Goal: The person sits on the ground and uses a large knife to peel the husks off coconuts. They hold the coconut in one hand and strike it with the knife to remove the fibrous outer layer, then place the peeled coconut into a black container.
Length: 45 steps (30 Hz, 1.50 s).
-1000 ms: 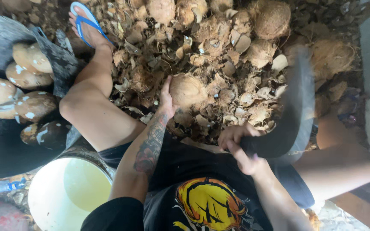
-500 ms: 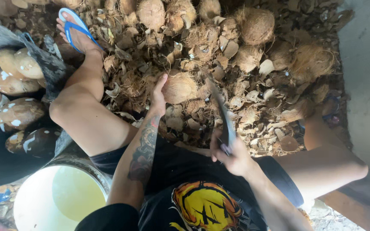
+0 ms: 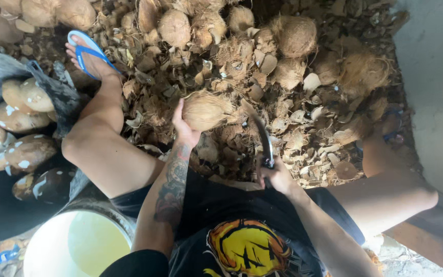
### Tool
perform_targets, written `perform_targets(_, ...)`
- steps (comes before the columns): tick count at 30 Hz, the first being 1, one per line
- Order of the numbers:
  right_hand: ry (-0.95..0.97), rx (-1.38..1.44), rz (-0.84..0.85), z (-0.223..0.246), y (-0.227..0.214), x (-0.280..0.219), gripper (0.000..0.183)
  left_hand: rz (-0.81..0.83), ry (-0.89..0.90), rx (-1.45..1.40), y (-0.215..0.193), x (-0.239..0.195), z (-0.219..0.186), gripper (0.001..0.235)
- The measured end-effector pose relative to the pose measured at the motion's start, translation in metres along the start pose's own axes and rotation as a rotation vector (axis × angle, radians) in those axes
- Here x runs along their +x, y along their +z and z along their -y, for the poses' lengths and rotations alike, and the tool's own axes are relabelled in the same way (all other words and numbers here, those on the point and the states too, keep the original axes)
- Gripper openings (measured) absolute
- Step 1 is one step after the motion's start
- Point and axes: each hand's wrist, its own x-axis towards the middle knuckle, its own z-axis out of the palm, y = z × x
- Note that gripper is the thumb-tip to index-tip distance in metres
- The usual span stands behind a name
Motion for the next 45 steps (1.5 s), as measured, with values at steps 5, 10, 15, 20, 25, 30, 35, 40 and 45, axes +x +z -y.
perform_targets(5,0.176,-0.500,-0.366,-0.047,-0.014,0.050,0.029,0.084,-0.118,0.040,0.020,0.011,0.002,0.076)
perform_targets(10,0.232,-0.709,-0.368,-0.055,-0.014,0.072,0.050,0.130,-0.284,0.076,0.002,0.004,0.007,0.071)
perform_targets(15,0.432,-0.868,-0.145,-0.073,-0.014,0.080,0.050,0.199,-0.532,0.134,-0.019,0.001,0.021,0.065)
perform_targets(20,0.018,-0.885,-0.350,-0.086,-0.025,0.097,0.024,0.274,-0.680,0.226,-0.048,0.042,0.060,0.058)
perform_targets(25,-0.682,-0.467,-0.278,0.037,0.024,0.073,0.020,0.341,-0.704,0.316,-0.072,0.060,0.085,0.056)
perform_targets(30,-0.312,-0.591,-0.068,0.029,0.060,0.089,0.031,0.494,-0.686,0.409,-0.063,0.073,0.081,0.057)
perform_targets(35,-0.362,-0.006,-0.286,0.052,0.073,0.088,0.048,0.591,-0.665,0.454,-0.064,0.077,0.079,0.057)
perform_targets(40,-0.237,1.117,-0.204,0.109,0.045,0.090,0.057,0.689,-0.647,0.495,-0.038,0.057,0.067,0.058)
perform_targets(45,-0.425,1.120,-0.158,0.140,0.014,0.084,0.051,1.014,-0.502,0.827,0.039,-0.033,-0.003,0.087)
